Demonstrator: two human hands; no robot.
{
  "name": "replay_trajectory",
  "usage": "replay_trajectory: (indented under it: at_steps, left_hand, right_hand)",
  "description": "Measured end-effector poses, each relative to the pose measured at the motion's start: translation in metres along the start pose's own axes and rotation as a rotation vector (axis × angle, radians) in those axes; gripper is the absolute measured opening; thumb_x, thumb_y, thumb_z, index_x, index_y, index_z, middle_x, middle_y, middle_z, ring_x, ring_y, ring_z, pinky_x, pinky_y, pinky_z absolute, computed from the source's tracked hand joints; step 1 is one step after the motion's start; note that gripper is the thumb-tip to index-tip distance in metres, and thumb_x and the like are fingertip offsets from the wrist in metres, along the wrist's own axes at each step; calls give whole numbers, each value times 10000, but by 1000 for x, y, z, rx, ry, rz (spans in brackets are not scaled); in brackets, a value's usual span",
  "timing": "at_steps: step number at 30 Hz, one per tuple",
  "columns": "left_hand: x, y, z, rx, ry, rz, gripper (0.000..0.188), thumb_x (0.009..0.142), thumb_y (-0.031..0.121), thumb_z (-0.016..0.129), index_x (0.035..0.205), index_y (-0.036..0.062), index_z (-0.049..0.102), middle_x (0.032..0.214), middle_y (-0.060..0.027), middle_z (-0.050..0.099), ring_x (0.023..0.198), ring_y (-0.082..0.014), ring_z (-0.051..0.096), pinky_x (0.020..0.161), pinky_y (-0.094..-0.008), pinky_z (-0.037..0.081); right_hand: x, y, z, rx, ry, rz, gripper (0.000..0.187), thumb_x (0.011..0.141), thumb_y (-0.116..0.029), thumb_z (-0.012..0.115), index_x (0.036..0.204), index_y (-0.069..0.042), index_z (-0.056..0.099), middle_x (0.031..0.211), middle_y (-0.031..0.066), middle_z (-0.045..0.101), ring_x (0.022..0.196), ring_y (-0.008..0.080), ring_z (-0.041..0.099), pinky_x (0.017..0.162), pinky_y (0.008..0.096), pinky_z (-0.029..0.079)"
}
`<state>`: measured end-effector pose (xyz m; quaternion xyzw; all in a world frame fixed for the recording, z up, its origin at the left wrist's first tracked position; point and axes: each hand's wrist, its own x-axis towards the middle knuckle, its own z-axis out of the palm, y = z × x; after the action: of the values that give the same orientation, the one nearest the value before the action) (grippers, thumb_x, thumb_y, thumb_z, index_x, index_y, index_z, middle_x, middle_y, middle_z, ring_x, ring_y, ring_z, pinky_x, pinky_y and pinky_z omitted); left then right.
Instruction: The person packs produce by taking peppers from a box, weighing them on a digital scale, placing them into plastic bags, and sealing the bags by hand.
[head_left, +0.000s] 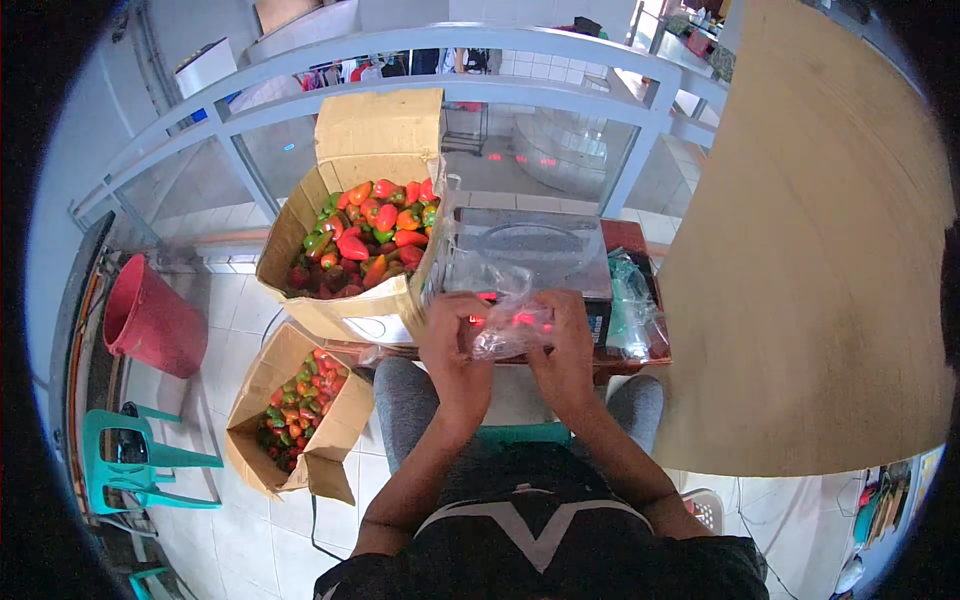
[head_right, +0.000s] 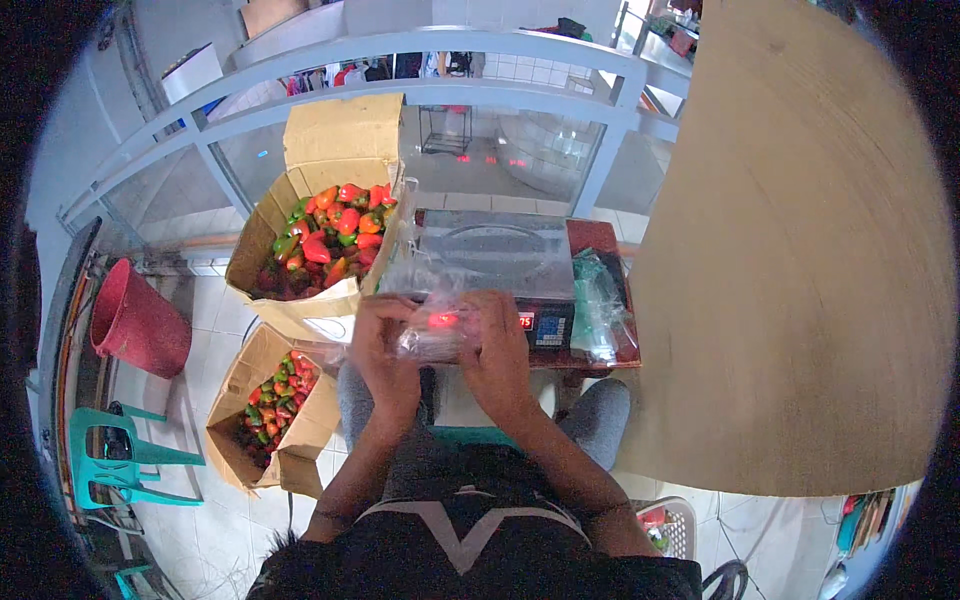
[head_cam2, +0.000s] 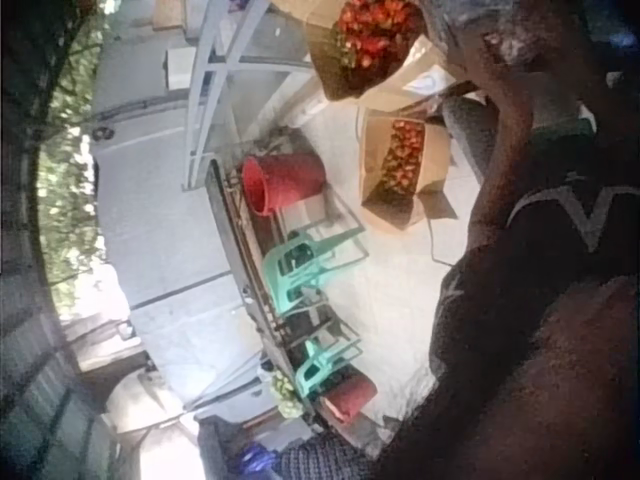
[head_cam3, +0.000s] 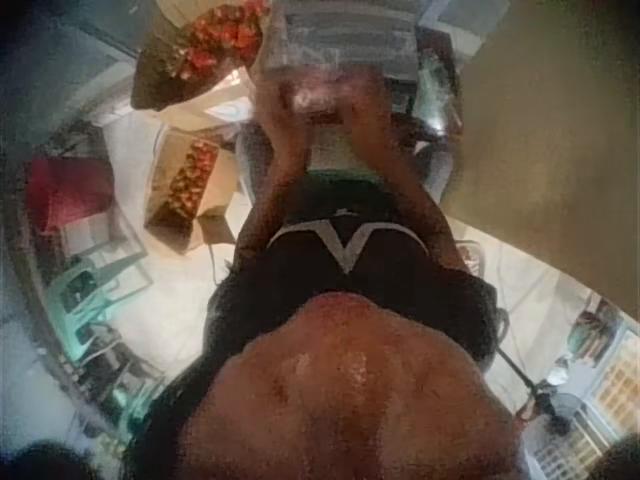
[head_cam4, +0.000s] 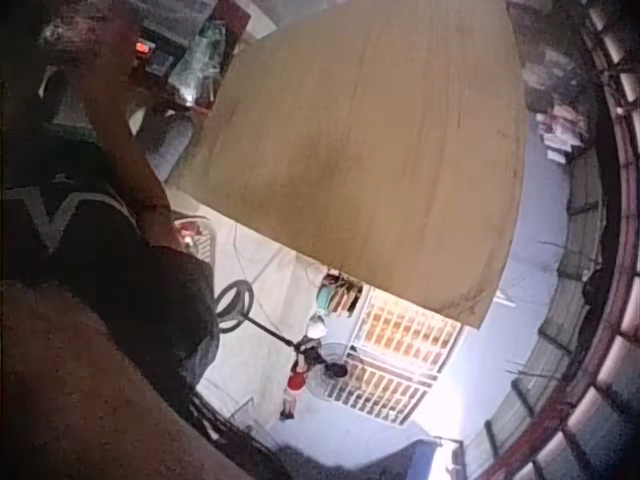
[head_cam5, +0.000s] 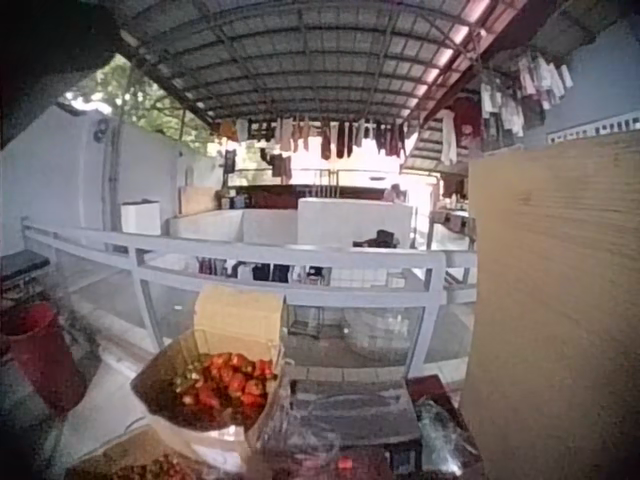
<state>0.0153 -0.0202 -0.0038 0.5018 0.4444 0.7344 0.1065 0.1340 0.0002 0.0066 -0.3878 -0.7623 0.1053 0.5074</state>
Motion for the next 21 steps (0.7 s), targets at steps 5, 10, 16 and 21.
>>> replay_trajectory:
  at_steps: [5,10,16,21]
  left_hand:
    - [-14,-8,-5,170,-55,-35,190,656,-74,598,676,35,445,619,-36,440,563,-124,421,516,-227,344]
    - [-2,-11,-7,328,75,41,247,632,-79,603,594,50,396,570,-54,396,520,-189,398,479,-274,303]
    - [-7,-4,-1,411,18,330,232,597,-26,622,586,65,409,570,-82,419,553,-273,439,508,-353,318]
    - [-6,-16,-10,416,62,239,185,579,-17,589,590,61,422,598,-90,436,552,-284,431,500,-359,312]
  right_hand:
    - [-8,5,-4,122,-115,174,322,662,30,504,982,-3,486,926,160,505,858,344,500,791,396,407]
    - [-12,13,4,289,11,294,318,652,4,532,968,-5,500,933,151,539,892,336,503,837,389,390]
    - [11,10,6,-92,-100,-7,240,621,17,577,855,-22,541,881,157,555,802,342,545,702,377,446]
    - [24,30,-8,-92,247,238,130,641,35,564,743,-20,506,809,150,499,726,326,507,633,377,410]
